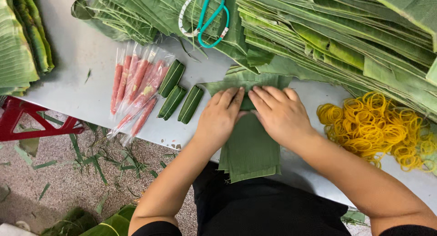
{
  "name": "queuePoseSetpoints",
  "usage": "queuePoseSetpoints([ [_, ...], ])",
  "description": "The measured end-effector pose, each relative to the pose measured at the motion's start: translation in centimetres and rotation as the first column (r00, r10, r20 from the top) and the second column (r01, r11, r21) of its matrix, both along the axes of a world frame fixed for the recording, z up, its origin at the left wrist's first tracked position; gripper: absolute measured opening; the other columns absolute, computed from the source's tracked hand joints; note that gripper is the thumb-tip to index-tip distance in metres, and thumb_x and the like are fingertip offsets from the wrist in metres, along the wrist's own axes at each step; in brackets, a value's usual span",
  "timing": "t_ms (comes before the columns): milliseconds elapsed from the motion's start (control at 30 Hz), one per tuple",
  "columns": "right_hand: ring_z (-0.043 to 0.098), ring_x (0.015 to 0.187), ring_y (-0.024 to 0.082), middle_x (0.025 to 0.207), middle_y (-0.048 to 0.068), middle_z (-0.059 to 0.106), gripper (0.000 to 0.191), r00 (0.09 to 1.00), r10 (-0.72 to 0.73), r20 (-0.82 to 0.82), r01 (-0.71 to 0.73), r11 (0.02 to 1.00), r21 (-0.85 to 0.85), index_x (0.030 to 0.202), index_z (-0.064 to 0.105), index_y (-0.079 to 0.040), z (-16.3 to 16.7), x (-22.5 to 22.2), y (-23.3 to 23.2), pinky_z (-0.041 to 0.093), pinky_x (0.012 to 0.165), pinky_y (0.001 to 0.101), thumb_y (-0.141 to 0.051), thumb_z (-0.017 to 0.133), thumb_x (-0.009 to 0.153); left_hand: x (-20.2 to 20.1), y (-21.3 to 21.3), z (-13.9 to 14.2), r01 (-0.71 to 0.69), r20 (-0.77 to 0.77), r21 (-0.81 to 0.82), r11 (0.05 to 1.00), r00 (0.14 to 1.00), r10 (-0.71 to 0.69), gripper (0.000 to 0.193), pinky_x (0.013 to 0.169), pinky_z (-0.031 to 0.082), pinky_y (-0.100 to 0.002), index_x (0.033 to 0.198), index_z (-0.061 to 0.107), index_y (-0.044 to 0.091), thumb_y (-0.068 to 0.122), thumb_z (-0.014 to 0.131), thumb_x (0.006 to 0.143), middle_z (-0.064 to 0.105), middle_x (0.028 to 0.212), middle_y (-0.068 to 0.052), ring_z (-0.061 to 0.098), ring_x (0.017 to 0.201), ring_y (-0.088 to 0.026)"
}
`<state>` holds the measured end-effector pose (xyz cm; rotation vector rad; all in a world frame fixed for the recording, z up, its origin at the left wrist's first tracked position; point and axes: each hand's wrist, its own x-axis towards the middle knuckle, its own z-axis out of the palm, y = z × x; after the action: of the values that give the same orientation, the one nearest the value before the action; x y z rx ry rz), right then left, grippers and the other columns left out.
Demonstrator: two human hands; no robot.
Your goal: The person wraps sausages in cut banana leaf pieces, folding the leaf around each sausage and securing it with a yellow rubber band, placing finished wrapped sausages in a row on the table. They repeat this cycle, laying out new leaf pieces and reaching for sausages and rubber bands from the table.
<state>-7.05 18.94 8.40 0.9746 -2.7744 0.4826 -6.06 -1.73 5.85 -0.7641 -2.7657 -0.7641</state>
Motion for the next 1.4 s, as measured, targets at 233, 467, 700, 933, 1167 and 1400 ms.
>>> queuePoseSetpoints([
  [233, 0.063, 0.104, 0.029, 0.119, 0.009, 0.067, 0.060, 0.930, 0.046, 0.364, 0.102, 0.921, -0.376, 0.147, 0.046, -0.007, 0.9, 1.4, 1.8, 0.047, 0.092, 0.0411, -0.022, 0.070, 0.093, 1.1, 0.1, 2.3, -0.295, 0.533, 0.543, 0.787, 0.845, -0.051, 0.052, 0.089, 0.054, -0.035, 0.129, 0.064, 0.006, 0.015, 0.087, 0.083, 0.067, 0.110, -0.007, 0.066, 0.101, -0.022],
  [467, 0.066, 0.105, 0.019, 0.141, -0.002, 0.060, 0.064, 0.214, 0.739, 0.638, 0.705, 0.335, -0.625, 0.161, 0.030, -0.011, 0.2, 3.5, 2.1, 0.058, 0.078, 0.0347, -0.020, 0.058, 0.105, 3.2, 0.4, 1.0, -0.639, 0.470, 0.757, 0.136, 0.389, -0.792, 0.051, 0.082, 0.062, -0.037, 0.136, 0.062, 0.003, 0.011, 0.081, 0.089, 0.074, 0.103, -0.008, 0.074, 0.090, -0.022],
  [700, 0.064, 0.108, 0.030, 0.136, 0.009, 0.057, 0.062, 0.983, 0.077, 0.167, -0.015, 0.939, -0.344, 0.132, 0.062, -0.014, 3.1, 2.8, 1.9, 0.051, 0.093, 0.0413, -0.035, 0.084, 0.077, 3.8, 0.9, -0.3, -0.584, 0.666, 0.745, 0.323, 0.624, -0.409, 0.042, 0.085, 0.055, -0.028, 0.129, 0.065, -0.001, 0.001, 0.083, 0.091, 0.069, 0.108, -0.004, 0.064, 0.097, -0.011],
  [933, 0.068, 0.099, 0.033, 0.139, 0.019, 0.053, 0.074, 0.921, 0.308, 0.238, -0.252, 0.938, -0.238, 0.128, 0.063, -0.011, 4.3, 2.9, 0.8, 0.056, 0.078, 0.0449, -0.039, 0.088, 0.064, 4.5, 1.8, 0.5, -0.561, 0.774, 0.608, 0.562, 0.575, -0.263, 0.047, 0.083, 0.059, -0.027, 0.127, 0.062, 0.001, -0.002, 0.078, 0.083, 0.074, 0.106, -0.006, 0.069, 0.095, -0.009],
  [1167, 0.070, 0.076, 0.031, 0.129, 0.018, 0.060, 0.084, 0.918, 0.224, 0.328, -0.184, 0.972, -0.148, 0.130, 0.061, -0.012, 4.8, 2.9, 1.5, 0.058, 0.065, 0.0428, -0.045, 0.092, 0.060, 5.3, 0.9, 0.4, -0.584, 0.730, 0.679, 0.445, 0.473, -0.493, 0.046, 0.092, 0.058, -0.031, 0.133, 0.062, -0.006, 0.001, 0.080, 0.092, 0.069, 0.116, -0.010, 0.068, 0.105, -0.014],
  [1400, 0.073, 0.091, 0.025, 0.147, 0.019, 0.057, 0.064, 0.770, 0.316, 0.555, 0.081, 0.813, -0.576, 0.132, 0.071, -0.016, 5.2, 3.0, 2.9, 0.060, 0.076, 0.0323, -0.040, 0.085, 0.074, 5.3, -1.1, 1.5, -0.268, 0.556, 0.800, 0.537, 0.668, -0.495, 0.106, 0.105, 0.051, -0.034, 0.158, 0.040, 0.002, 0.027, 0.093, 0.070, 0.068, 0.133, -0.012, 0.064, 0.120, -0.018],
])
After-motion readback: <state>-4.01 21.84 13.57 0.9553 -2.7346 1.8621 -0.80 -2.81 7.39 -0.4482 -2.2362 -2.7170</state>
